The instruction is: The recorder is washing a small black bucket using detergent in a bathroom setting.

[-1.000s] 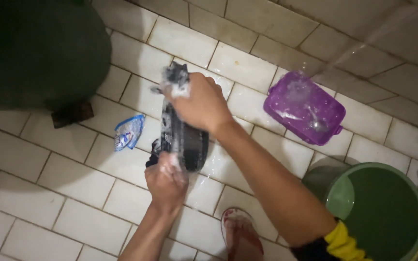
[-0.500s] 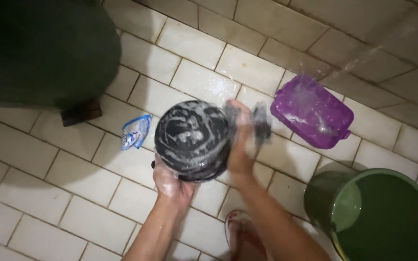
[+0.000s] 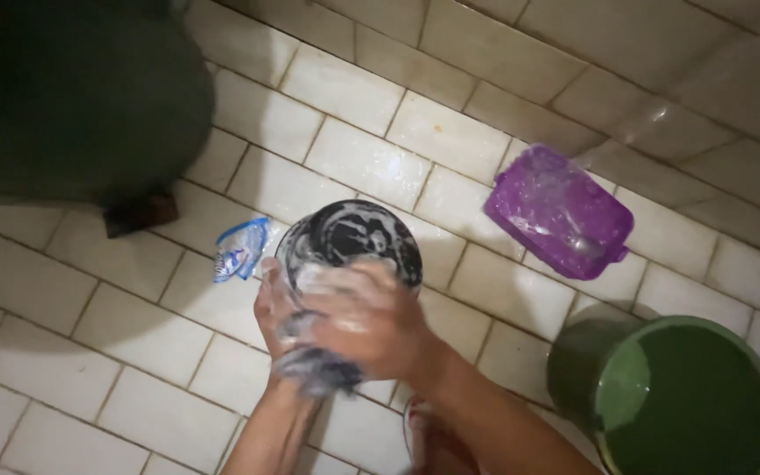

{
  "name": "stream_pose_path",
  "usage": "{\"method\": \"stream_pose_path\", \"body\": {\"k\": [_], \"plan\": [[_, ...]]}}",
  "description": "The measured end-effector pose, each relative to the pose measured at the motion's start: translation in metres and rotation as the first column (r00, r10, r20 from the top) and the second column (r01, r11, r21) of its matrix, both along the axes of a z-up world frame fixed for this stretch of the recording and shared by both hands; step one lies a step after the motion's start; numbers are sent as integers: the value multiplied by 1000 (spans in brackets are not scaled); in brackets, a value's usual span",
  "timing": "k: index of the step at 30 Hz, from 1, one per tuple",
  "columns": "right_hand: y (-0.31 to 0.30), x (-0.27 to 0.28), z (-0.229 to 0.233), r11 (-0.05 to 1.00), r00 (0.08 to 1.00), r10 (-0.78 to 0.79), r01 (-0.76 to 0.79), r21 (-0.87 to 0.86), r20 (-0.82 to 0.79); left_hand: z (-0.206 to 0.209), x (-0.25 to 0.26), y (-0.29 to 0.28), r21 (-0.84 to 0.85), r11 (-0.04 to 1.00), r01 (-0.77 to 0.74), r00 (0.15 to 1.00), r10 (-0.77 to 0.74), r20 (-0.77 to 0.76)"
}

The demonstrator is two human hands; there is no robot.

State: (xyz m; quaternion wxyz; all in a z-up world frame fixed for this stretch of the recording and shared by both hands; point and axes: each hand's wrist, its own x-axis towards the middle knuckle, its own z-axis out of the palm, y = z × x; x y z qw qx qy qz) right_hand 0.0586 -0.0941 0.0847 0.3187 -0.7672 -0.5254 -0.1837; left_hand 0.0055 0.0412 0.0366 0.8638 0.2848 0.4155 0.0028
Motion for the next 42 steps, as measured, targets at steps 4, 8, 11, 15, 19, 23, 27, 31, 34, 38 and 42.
{"method": "stream_pose_path", "body": {"k": [4, 8, 11, 15, 19, 23, 27, 31, 34, 38, 42], "plan": [[-33, 4, -61, 931, 902, -175, 282, 231, -396, 29, 17, -3, 75, 993, -89, 990, 79, 118], [-25, 25, -51, 839, 673, -337, 531, 114, -658, -47, 3, -2, 653, 748, -122, 941, -121, 315], [-2, 30, -26, 921, 859, -260, 358, 154, -441, -61, -1, -15, 767, 639, -61, 942, -217, 255], [-16, 47, -53, 892, 727, -140, 387, 233, -673, 35, 11, -22, 191, 982, -12, 977, -29, 210], [-7, 22, -31, 872, 671, -182, 448, 197, -719, -31, -2, -21, 175, 981, -79, 988, 54, 141], [9, 0, 24, 986, 962, -164, 169, 5, -217, -99, -31, -34, 699, 713, 44, 962, -219, 162], [-9, 57, -46, 910, 584, -405, 333, -246, -704, -56, -20, -28, 981, 194, 8, 902, -424, 77], [-103, 48, -222, 761, -153, -15, 639, -110, -988, -51, -9, -12, 907, 365, 208, 914, -402, -48], [-138, 10, -272, 573, -307, -77, 765, -294, -949, -129, -16, -17, 745, 581, 326, 900, -432, -57], [-139, -1, -233, 421, -284, -307, 815, -398, -908, -167, -11, -33, 540, 828, 153, 918, -321, 232], [-139, 6, -165, 398, -404, -425, 721, -568, -810, -104, 6, -36, 732, 668, 133, 807, -502, 312]]}}
